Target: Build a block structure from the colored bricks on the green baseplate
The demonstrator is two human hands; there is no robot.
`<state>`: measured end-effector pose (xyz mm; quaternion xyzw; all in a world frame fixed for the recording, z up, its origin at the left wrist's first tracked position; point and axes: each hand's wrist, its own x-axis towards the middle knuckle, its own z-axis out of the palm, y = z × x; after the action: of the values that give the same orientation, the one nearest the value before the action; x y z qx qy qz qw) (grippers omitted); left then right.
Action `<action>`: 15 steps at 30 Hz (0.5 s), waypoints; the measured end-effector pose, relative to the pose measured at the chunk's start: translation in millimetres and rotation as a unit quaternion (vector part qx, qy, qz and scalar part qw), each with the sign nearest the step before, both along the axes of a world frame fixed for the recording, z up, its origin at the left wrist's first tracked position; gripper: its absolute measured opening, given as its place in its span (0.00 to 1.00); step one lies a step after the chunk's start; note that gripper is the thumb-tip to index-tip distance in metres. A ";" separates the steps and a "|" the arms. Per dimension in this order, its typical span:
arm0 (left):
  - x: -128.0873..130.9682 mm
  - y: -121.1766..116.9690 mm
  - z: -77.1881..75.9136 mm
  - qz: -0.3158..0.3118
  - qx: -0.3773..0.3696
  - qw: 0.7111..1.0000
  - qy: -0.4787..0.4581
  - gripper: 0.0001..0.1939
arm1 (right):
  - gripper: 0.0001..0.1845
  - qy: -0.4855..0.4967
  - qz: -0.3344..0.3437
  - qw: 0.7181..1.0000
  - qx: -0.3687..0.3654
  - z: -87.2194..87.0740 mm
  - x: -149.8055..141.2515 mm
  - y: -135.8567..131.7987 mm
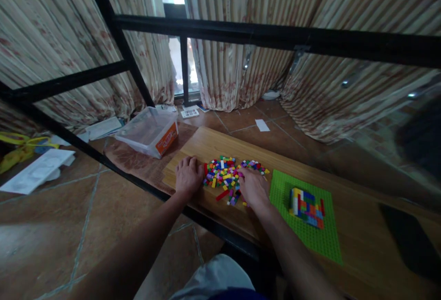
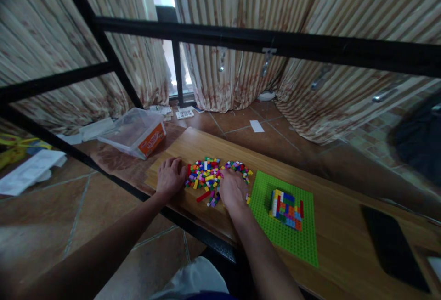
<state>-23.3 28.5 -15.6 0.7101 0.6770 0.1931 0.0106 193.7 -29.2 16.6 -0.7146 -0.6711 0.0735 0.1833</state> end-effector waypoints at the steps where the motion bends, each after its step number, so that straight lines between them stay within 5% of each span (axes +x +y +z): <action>1: -0.1 0.0 0.4 -0.001 0.001 1.000 0.000 0.21 | 0.16 0.017 -0.009 1.000 0.014 3.0 -0.5 -3.6; 8: -0.3 2.7 2.3 -0.001 0.010 1.000 0.007 0.22 | 0.16 0.201 -0.065 0.972 0.100 23.8 8.3 -56.6; 15: -0.7 3.3 9.4 -0.012 -0.001 1.000 0.025 0.24 | 0.19 0.279 -0.256 0.915 0.136 -1.1 70.5 -139.6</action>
<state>-24.0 31.7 -6.2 0.7225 0.6689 0.1747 -0.0034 264.2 -168.8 15.5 -0.7803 -0.3902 0.1284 0.4715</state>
